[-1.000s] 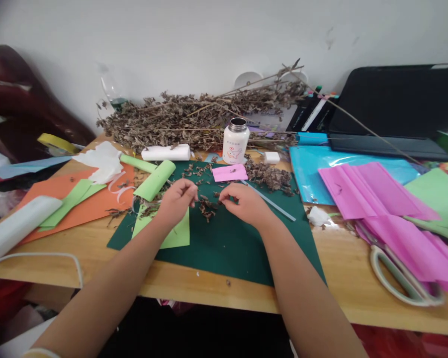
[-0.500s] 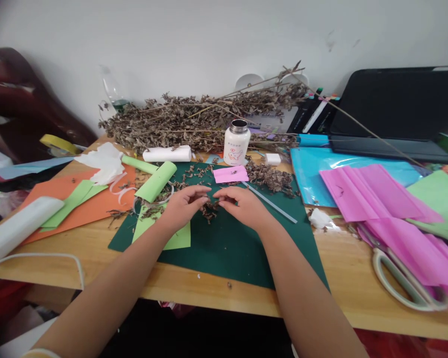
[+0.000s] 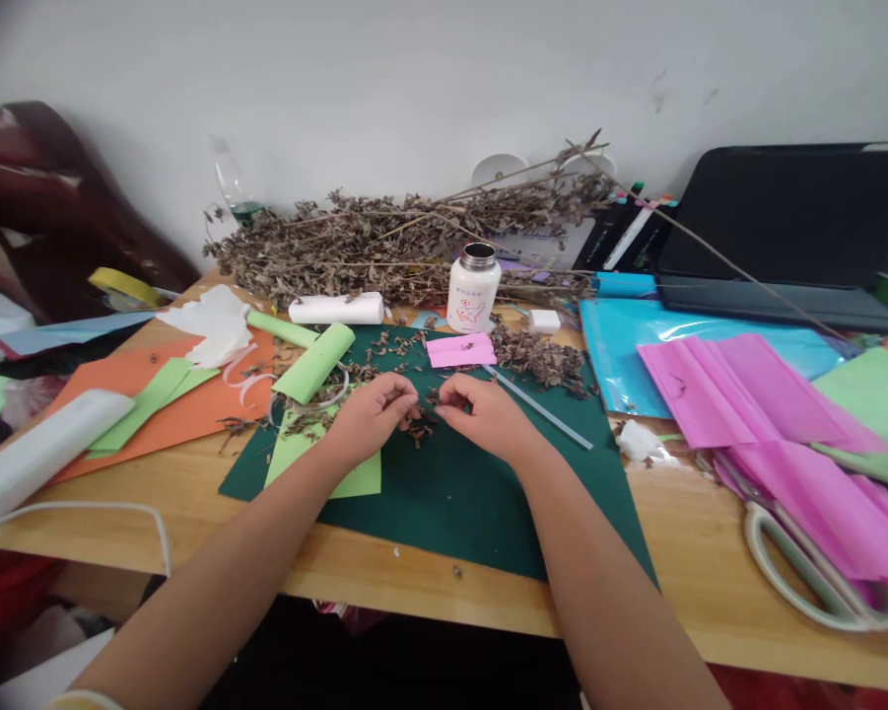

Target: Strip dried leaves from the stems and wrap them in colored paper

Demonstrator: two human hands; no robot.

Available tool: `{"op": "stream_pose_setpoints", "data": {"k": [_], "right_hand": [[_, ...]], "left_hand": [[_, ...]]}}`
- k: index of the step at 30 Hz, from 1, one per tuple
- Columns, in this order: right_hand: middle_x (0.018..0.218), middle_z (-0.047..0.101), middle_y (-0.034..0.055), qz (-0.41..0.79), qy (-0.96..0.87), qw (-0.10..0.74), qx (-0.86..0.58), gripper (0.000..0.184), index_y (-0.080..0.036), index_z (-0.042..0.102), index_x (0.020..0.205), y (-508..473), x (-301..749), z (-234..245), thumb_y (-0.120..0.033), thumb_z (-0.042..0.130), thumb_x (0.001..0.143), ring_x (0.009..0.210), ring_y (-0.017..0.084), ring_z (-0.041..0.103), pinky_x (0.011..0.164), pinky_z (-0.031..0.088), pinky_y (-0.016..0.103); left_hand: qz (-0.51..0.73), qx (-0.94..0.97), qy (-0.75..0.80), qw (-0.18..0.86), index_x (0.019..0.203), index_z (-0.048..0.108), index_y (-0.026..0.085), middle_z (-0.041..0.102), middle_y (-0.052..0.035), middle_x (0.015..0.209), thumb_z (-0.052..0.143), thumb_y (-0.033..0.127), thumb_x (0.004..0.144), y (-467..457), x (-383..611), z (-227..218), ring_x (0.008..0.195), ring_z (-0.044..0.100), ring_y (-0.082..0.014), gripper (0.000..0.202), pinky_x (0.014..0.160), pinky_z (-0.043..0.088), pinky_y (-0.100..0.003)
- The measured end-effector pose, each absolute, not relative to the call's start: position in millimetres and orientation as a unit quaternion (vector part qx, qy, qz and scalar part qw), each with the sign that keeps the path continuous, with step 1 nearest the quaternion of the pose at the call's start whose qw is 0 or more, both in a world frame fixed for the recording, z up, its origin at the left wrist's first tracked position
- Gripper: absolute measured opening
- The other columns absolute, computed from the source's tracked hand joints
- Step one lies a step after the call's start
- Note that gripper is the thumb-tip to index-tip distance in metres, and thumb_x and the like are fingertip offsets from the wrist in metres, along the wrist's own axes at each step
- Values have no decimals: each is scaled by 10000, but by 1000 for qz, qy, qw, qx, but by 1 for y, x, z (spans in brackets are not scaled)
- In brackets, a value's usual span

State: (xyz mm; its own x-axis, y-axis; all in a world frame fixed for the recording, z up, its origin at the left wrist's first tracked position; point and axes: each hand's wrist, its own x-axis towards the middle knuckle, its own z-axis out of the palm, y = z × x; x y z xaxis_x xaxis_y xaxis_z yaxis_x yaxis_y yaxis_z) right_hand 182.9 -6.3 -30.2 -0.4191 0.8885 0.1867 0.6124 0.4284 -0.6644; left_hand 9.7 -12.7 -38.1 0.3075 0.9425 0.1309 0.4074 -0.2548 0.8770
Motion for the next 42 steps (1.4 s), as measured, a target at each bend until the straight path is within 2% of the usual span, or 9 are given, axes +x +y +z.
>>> {"op": "stream_pose_setpoints", "data": {"k": [3, 9, 14, 19, 23, 26, 31, 36, 42], "right_hand": [[578, 460, -35, 274, -798, 268, -466, 82, -184, 450, 673, -7, 182, -30, -255, 485, 694, 517, 83, 396, 478, 315, 201], [600, 481, -23, 329, -792, 256, -445, 112, -174, 506, 695, -8, 181, -30, -263, 445, 724, 547, 89, 413, 511, 328, 212], [611, 485, -15, 344, -779, 259, -456, 143, -166, 511, 689, -7, 185, -29, -263, 417, 737, 570, 97, 432, 530, 333, 218], [587, 470, -21, 323, -783, 257, -465, 141, -171, 494, 643, -6, 188, -27, -224, 396, 729, 557, 99, 431, 529, 328, 219], [545, 463, -22, 280, -807, 211, -475, 149, -173, 450, 560, -3, 189, -26, -159, 390, 695, 542, 104, 421, 521, 300, 226], [526, 452, -24, 280, -802, 225, -477, 166, -175, 427, 544, -3, 188, -27, -167, 382, 704, 533, 102, 415, 518, 293, 225], [532, 440, -26, 326, -780, 274, -459, 200, -174, 435, 543, -5, 188, -29, -198, 369, 731, 530, 95, 402, 525, 300, 222], [551, 452, -28, 368, -775, 288, -426, 210, -170, 454, 564, -8, 183, -30, -219, 369, 749, 522, 84, 403, 522, 311, 215], [566, 484, -26, 332, -799, 272, -421, 207, -166, 468, 568, -9, 176, -30, -221, 388, 751, 539, 80, 422, 528, 317, 206]], "left_hand": [[357, 704, 461, 405, 819, 487, 189, 577, 19, 660, 448, 265, 728, -13, 11, -40, 528, 515, -78, 125, 525, 409, -198], [333, 703, 442, 446, 1044, 480, 213, 605, 9, 697, 437, 232, 730, -14, 13, -39, 469, 496, -65, 317, 495, 414, -192], [329, 705, 456, 431, 819, 543, 181, 601, 8, 701, 414, 255, 742, -13, 12, -37, 433, 461, -48, 167, 456, 396, -177], [337, 720, 471, 382, 719, 525, 173, 586, 16, 666, 374, 302, 768, -13, 9, -34, 441, 460, -56, 204, 491, 386, -191], [351, 750, 490, 273, 679, 540, 165, 563, 0, 672, 367, 285, 774, -12, 8, -31, 597, 493, -98, 231, 601, 382, -214], [340, 772, 479, 242, 652, 542, 159, 542, -7, 662, 402, 263, 762, -11, 8, -29, 681, 484, -118, 206, 653, 372, -225], [338, 777, 439, 298, 647, 546, 153, 528, 0, 669, 447, 233, 739, -12, 10, -28, 677, 475, -103, 157, 651, 364, -215], [343, 713, 452, 411, 682, 499, 150, 494, 29, 615, 503, 247, 690, -13, 13, -32, 556, 447, -72, 98, 530, 360, -193], [359, 634, 392, 561, 849, 435, 157, 513, 36, 605, 531, 208, 666, -15, 16, -39, 541, 500, -71, 213, 519, 420, -202]]}}
